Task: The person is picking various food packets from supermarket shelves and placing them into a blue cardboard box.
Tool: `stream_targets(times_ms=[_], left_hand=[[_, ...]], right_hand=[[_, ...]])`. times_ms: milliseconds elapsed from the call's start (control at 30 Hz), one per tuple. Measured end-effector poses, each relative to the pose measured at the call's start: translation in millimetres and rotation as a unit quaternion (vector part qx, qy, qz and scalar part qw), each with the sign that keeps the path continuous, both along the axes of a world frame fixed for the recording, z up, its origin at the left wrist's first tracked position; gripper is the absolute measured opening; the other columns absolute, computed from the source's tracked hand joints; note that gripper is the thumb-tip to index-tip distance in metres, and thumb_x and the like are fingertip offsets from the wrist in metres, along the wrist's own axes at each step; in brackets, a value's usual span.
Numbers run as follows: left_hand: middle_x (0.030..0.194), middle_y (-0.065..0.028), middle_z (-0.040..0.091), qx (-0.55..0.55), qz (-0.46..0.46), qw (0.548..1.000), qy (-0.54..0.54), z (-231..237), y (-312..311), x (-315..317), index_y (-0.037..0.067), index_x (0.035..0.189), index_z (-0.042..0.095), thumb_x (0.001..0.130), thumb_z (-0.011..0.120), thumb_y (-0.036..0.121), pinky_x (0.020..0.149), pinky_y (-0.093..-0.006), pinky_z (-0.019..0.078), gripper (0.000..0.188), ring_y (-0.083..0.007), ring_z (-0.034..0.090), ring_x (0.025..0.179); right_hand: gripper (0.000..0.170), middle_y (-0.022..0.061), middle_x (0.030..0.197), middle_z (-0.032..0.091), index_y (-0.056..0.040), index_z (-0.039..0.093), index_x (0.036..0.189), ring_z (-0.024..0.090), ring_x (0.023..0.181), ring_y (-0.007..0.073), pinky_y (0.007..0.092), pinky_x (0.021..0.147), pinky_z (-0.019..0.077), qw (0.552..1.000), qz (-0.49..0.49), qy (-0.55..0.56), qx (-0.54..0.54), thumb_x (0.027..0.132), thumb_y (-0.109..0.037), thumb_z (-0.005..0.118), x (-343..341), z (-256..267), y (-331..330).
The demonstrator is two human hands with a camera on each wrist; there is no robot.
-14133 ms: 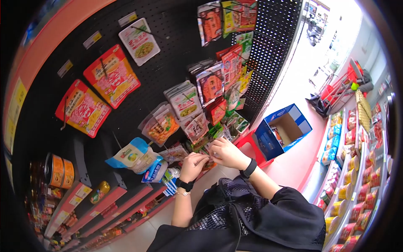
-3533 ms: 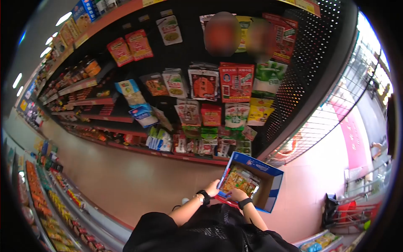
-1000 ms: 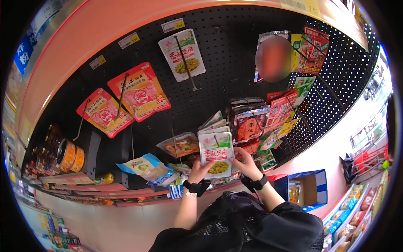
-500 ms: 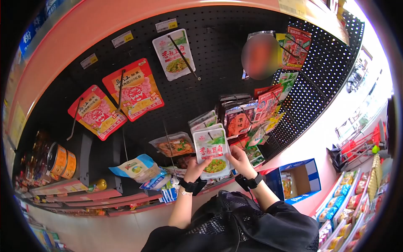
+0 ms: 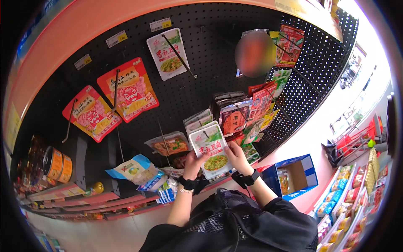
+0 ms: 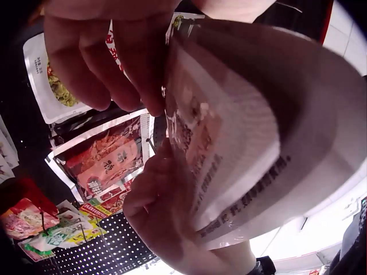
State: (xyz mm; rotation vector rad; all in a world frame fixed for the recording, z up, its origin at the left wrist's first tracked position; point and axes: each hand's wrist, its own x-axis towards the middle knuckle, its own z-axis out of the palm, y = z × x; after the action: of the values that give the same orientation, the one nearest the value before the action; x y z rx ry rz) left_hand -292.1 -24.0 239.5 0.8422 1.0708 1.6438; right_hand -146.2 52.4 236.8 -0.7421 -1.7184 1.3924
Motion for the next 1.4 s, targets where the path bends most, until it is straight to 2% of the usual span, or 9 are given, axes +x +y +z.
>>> stream_targets(times_ms=[267, 367, 500, 733, 900, 1000, 1133, 1333, 1400], left_hand=[[0.090, -0.0050, 0.054, -0.002, -0.017, 1.000, 0.021, 12.4, -0.6, 1.7, -0.001, 0.093, 0.050, 0.070, 0.059, 0.013, 0.071, -0.0230, 0.0387, 0.028, -0.0100, 0.049, 0.080], [0.089, -0.0047, 0.054, 0.011, -0.017, 0.999, 0.046, 14.2, 0.3, 0.5, -0.001, 0.092, 0.050, 0.070, 0.059, 0.014, 0.070, -0.0231, 0.0392, 0.028, -0.0098, 0.050, 0.079], [0.087, -0.0046, 0.055, 0.012, -0.018, 0.994, 0.110, 6.6, 5.1, -5.6, -0.001, 0.091, 0.051, 0.070, 0.060, 0.017, 0.069, -0.0230, 0.0395, 0.029, -0.0094, 0.050, 0.077], [0.085, -0.0054, 0.056, -0.022, -0.026, 0.981, 0.189, 8.6, 3.2, -10.1, -0.001, 0.089, 0.052, 0.067, 0.062, 0.018, 0.068, -0.0232, 0.0401, 0.030, -0.0097, 0.051, 0.076], [0.088, -0.0055, 0.055, -0.008, -0.065, 0.977, 0.201, 11.7, -5.4, -4.8, -0.001, 0.091, 0.051, 0.067, 0.061, 0.011, 0.070, -0.0236, 0.0393, 0.029, -0.0109, 0.051, 0.079], [0.087, -0.0052, 0.056, -0.012, -0.070, 0.977, 0.199, 8.3, -10.1, -0.4, -0.001, 0.090, 0.051, 0.067, 0.061, 0.010, 0.070, -0.0238, 0.0393, 0.027, -0.0108, 0.051, 0.079], [0.087, -0.0050, 0.056, -0.030, -0.088, 0.956, 0.278, 15.2, -15.3, 3.3, -0.001, 0.090, 0.051, 0.067, 0.060, 0.011, 0.070, -0.0238, 0.0393, 0.027, -0.0101, 0.050, 0.079], [0.088, -0.0058, 0.055, 0.001, -0.141, 0.961, 0.238, 7.0, -11.9, 15.6, -0.001, 0.093, 0.050, 0.068, 0.059, 0.010, 0.070, -0.0247, 0.0402, 0.028, -0.0103, 0.050, 0.080], [0.088, -0.0060, 0.055, -0.045, -0.158, 0.969, 0.186, -2.2, -16.0, 18.1, 0.000, 0.092, 0.050, 0.068, 0.059, 0.010, 0.071, -0.0249, 0.0397, 0.027, -0.0106, 0.050, 0.081]], right_hand=[[0.013, -0.0024, 0.067, 0.042, -0.0016, 0.044, 0.079, 0.037, 0.061, 0.0024, 0.0167, 0.053, 0.0323, 0.997, 0.043, -0.008, -0.058, 0.080, -0.014, 0.044, 7.7, 10.9, 2.9], [0.018, 0.0000, 0.079, 0.048, -0.0004, 0.042, 0.089, 0.045, 0.072, 0.0042, 0.0181, 0.063, 0.0370, 0.986, 0.116, 0.054, -0.112, 0.077, -0.012, 0.049, 6.9, 11.4, 2.1], [0.028, 0.0035, 0.091, 0.050, 0.0008, 0.039, 0.100, 0.048, 0.081, 0.0078, 0.0213, 0.070, 0.0385, 0.976, 0.131, 0.095, -0.148, 0.076, -0.009, 0.049, 4.1, 8.8, 4.3], [0.030, 0.0037, 0.091, 0.050, 0.0002, 0.036, 0.102, 0.048, 0.079, 0.0071, 0.0206, 0.069, 0.0385, 0.962, 0.179, 0.105, -0.176, 0.074, -0.002, 0.047, 5.6, -0.7, 9.9], [0.051, 0.0058, 0.106, 0.044, -0.0001, 0.024, 0.117, 0.043, 0.094, 0.0097, 0.0234, 0.080, 0.0352, 0.953, 0.227, 0.086, -0.181, 0.072, 0.001, 0.047, 15.7, 5.5, 6.6], [0.053, 0.0064, 0.107, 0.043, -0.0006, 0.021, 0.119, 0.043, 0.095, 0.0106, 0.0244, 0.081, 0.0345, 0.954, 0.238, 0.071, -0.169, 0.073, 0.002, 0.047, 21.3, 2.5, 4.7], [0.045, 0.0076, 0.106, 0.044, 0.0011, 0.027, 0.114, 0.045, 0.094, 0.0114, 0.0237, 0.080, 0.0351, 0.942, 0.253, 0.093, -0.198, 0.073, 0.002, 0.046, 27.9, 5.6, -0.3], [0.037, 0.0069, 0.098, 0.049, 0.0016, 0.034, 0.108, 0.047, 0.089, 0.0098, 0.0217, 0.076, 0.0373, 0.959, 0.198, 0.067, -0.191, 0.074, -0.002, 0.048, 44.6, -2.1, -9.5], [0.040, 0.0050, 0.097, 0.050, 0.0011, 0.033, 0.109, 0.048, 0.086, 0.0088, 0.0224, 0.075, 0.0379, 0.957, 0.184, 0.039, -0.221, 0.074, -0.006, 0.051, 51.9, 13.9, -23.7]])
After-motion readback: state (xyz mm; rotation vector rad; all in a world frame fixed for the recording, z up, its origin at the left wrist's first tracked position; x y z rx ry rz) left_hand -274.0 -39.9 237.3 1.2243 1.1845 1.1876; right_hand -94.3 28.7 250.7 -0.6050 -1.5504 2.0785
